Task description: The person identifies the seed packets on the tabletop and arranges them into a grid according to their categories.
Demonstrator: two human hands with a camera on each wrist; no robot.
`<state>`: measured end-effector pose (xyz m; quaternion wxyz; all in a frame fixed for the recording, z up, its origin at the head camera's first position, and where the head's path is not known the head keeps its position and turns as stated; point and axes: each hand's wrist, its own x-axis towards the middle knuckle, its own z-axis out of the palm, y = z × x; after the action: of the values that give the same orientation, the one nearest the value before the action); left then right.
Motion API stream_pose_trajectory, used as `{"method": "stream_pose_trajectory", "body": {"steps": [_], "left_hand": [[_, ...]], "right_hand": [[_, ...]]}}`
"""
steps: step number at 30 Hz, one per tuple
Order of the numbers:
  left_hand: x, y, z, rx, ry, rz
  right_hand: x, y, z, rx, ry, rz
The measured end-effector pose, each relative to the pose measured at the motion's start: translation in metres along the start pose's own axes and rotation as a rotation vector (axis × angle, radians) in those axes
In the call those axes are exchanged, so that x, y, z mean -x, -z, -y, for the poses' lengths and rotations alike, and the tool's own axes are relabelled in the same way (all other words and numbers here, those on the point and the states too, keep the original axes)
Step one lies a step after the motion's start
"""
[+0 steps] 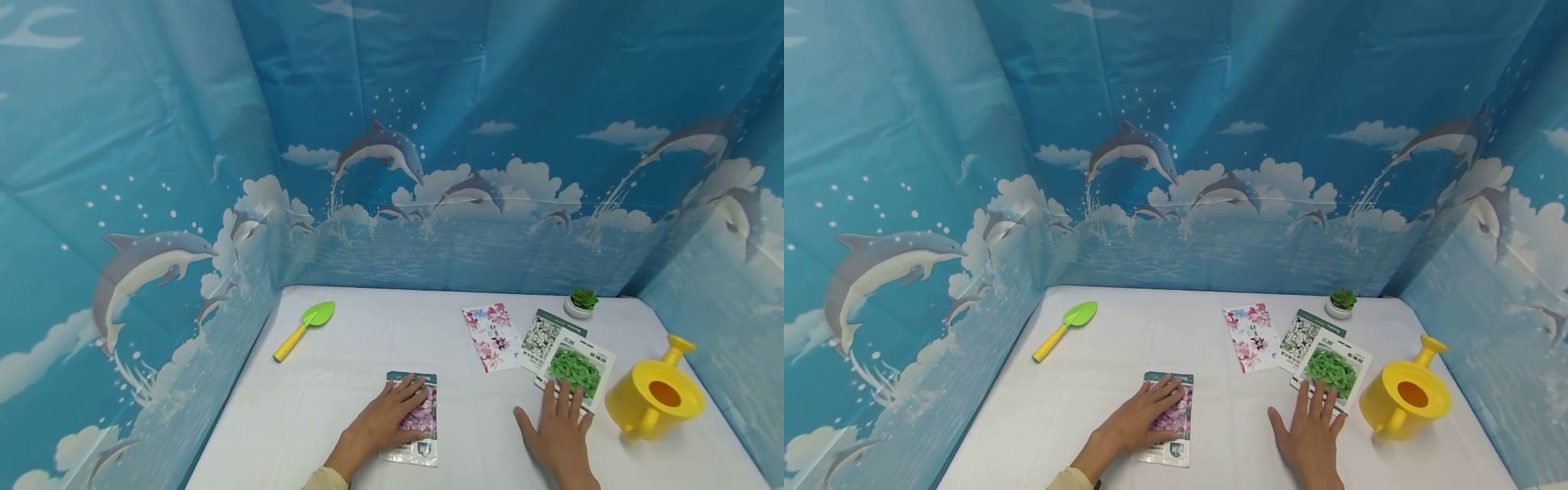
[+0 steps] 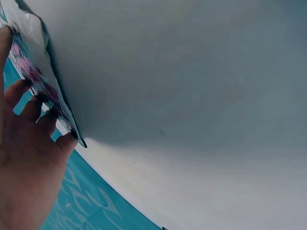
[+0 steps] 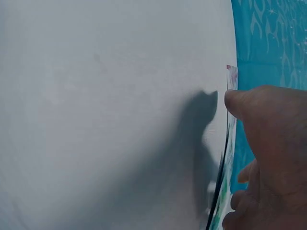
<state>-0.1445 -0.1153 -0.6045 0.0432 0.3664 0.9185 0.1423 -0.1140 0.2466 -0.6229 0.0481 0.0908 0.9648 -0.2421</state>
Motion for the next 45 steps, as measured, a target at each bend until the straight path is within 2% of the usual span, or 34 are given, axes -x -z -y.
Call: {"method": "stream_pose_trajectory", "body": {"steps": [10,18,29,36,45], "left_hand": [[0.003,-0.002,0.004,0.023,0.005,-0.013],[0.01,-0.001,0.003,0.042,0.015,-0.024],[0.01,-0.003,0.006,0.052,0.027,-0.017],[0.013,-0.003,0.007,0.054,0.016,-0.027],[0.013,-0.003,0.008,0.054,0.015,-0.029]], "right_hand": [[-0.018,0.006,0.015,-0.01,0.153,-0.144],[-0.043,0.003,0.023,0.004,0.279,-0.228],[-0.075,0.008,0.033,-0.025,0.405,-0.195],[-0.089,0.007,0.032,-0.009,0.386,-0.128],[-0.108,0.005,0.029,-0.003,0.395,-0.118]]}}
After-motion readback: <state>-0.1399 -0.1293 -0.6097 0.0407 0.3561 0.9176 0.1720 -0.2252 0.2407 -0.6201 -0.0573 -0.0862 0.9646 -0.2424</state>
